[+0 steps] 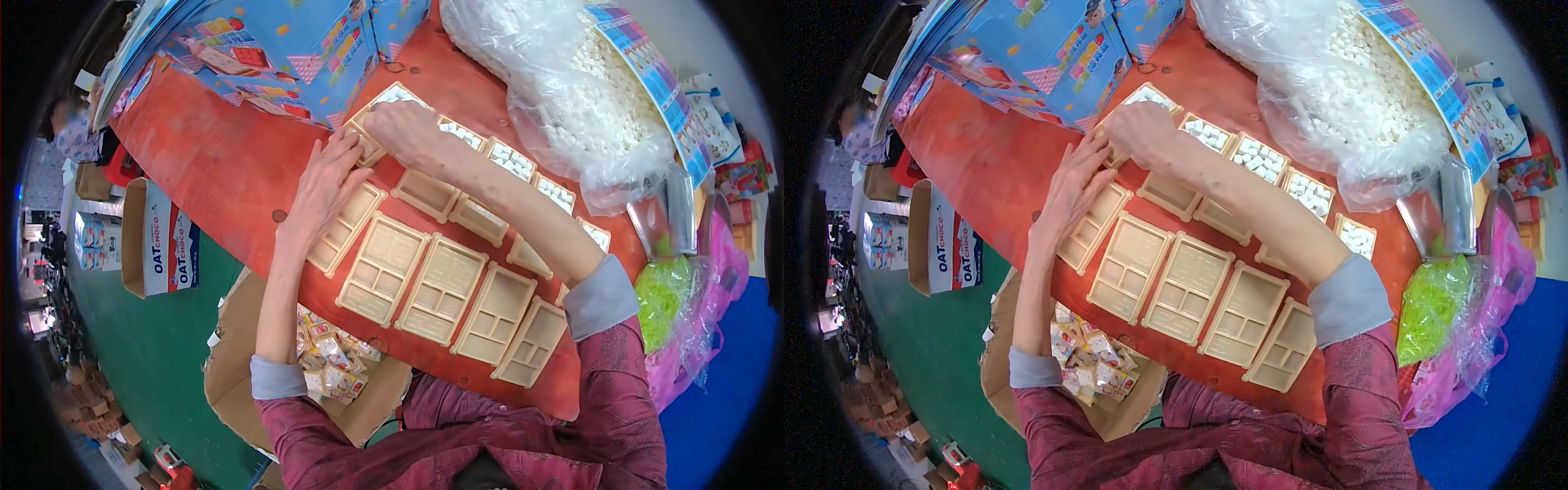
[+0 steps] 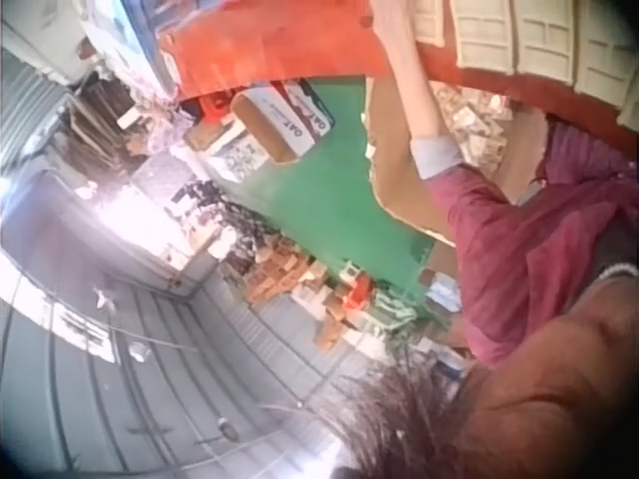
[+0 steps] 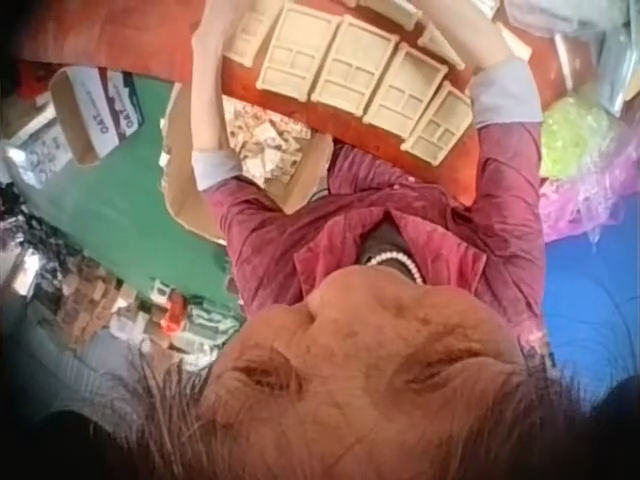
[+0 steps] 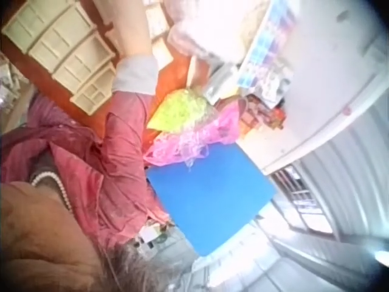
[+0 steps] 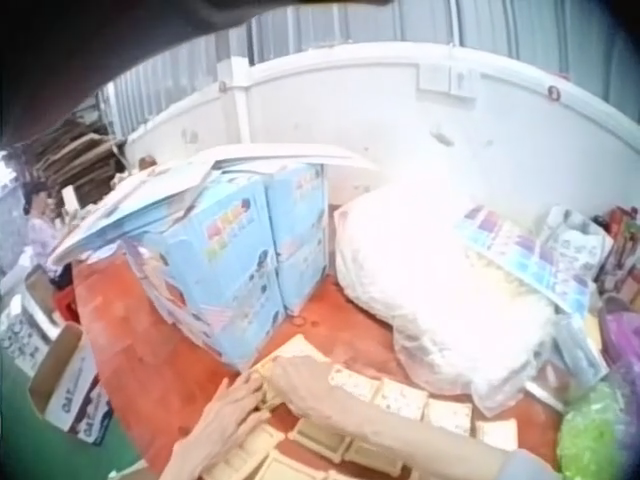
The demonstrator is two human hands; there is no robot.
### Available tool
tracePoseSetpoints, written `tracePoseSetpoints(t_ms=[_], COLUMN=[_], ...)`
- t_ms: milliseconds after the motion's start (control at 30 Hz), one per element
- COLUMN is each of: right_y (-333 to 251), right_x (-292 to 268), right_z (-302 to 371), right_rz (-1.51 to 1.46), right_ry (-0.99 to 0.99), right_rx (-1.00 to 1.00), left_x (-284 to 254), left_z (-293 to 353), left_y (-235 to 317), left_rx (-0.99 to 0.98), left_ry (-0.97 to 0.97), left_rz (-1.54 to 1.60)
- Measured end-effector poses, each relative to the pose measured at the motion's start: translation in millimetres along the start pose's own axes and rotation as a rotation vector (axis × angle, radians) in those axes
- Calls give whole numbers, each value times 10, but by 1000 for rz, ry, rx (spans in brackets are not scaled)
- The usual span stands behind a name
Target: Placing small white plastic pieces into yellow component trays as part of toy assembly.
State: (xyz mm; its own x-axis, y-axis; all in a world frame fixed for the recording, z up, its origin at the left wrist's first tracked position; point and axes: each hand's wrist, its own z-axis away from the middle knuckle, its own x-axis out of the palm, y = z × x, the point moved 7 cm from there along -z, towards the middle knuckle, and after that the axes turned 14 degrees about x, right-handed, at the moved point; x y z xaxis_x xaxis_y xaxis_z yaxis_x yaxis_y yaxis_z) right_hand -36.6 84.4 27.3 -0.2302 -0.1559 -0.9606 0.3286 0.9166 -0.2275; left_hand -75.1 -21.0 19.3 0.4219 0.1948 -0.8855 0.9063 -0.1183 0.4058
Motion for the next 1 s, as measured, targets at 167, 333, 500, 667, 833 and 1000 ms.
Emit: tracePoseSetpoints(t_ms=[167,333,500,667,833,1000], right_y=[260,804,1005,968,871,852], right_x=[-117,-479,-366,-234,-176,-147], right_z=[-110,-92,-32,-43,-1,-10], right_rz=[-166,-680,-653,-584,-447,-425], right_ry=[38,-23,-59,-41,112,115], right_rx=[46,251,333,348,275,321], left_x=[-13,-50,105,197,250,274], left_z=[-66,-196,-518,-679,-686,-651], left_y=[23,84,171,141,85,50], left_rx=[3,102,186,184,163,149], left_ry=[33,130,94,131,76,64], left_rz=[-8,-25,-90,-182,-257,-237])
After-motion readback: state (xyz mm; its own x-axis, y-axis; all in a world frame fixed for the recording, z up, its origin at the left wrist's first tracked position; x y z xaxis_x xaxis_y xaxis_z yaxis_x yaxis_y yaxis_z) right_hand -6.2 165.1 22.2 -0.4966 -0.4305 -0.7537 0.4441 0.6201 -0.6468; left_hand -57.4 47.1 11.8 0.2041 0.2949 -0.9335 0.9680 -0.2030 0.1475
